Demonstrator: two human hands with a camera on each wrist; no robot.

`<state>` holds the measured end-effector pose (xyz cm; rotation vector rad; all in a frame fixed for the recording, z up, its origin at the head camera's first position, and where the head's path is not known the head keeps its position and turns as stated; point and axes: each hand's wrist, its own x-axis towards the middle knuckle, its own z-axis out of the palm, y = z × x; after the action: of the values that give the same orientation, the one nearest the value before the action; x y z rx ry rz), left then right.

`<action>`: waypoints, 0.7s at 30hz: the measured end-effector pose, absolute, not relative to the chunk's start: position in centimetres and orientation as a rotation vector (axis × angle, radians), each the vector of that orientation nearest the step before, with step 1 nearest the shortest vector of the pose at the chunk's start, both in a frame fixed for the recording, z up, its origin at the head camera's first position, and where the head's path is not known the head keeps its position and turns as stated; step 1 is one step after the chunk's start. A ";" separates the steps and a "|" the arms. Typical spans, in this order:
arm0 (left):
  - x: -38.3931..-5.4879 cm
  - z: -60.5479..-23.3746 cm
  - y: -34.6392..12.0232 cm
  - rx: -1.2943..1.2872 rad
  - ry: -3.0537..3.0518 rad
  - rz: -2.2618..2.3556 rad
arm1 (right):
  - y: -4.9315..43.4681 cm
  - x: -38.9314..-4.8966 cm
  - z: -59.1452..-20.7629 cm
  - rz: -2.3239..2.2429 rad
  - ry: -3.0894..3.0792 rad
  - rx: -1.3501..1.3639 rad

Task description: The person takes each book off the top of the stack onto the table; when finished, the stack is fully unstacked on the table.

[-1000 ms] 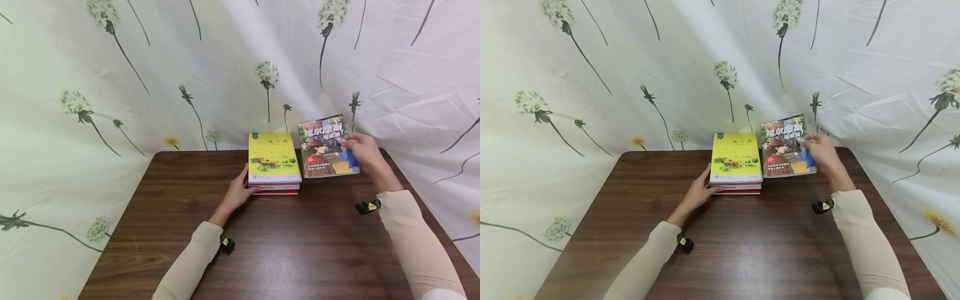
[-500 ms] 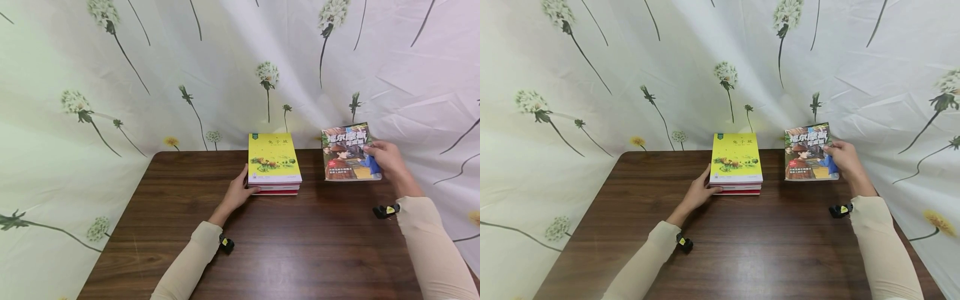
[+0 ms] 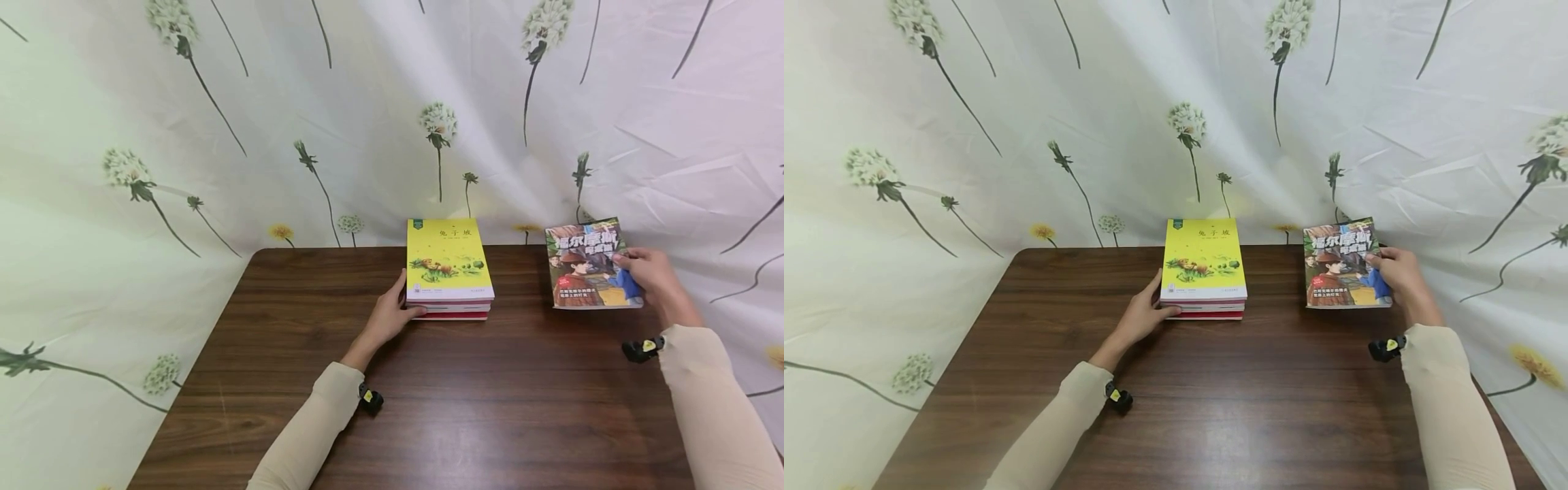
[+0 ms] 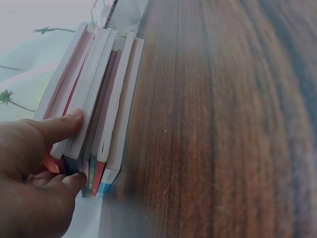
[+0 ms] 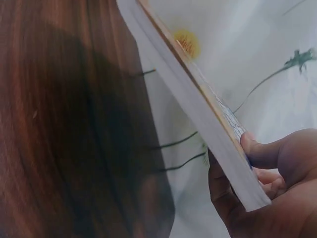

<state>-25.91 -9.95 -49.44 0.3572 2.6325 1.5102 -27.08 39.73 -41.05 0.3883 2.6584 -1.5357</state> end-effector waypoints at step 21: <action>-25.8 -49.4 -9.8 0.372 2.633 1.521 | 42.7 -28.6 -44.7 -1.337 2.694 0.587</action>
<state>-25.76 -9.81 -49.37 0.3721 2.6334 1.5215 -28.56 42.73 -44.73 0.5874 2.6937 -1.3372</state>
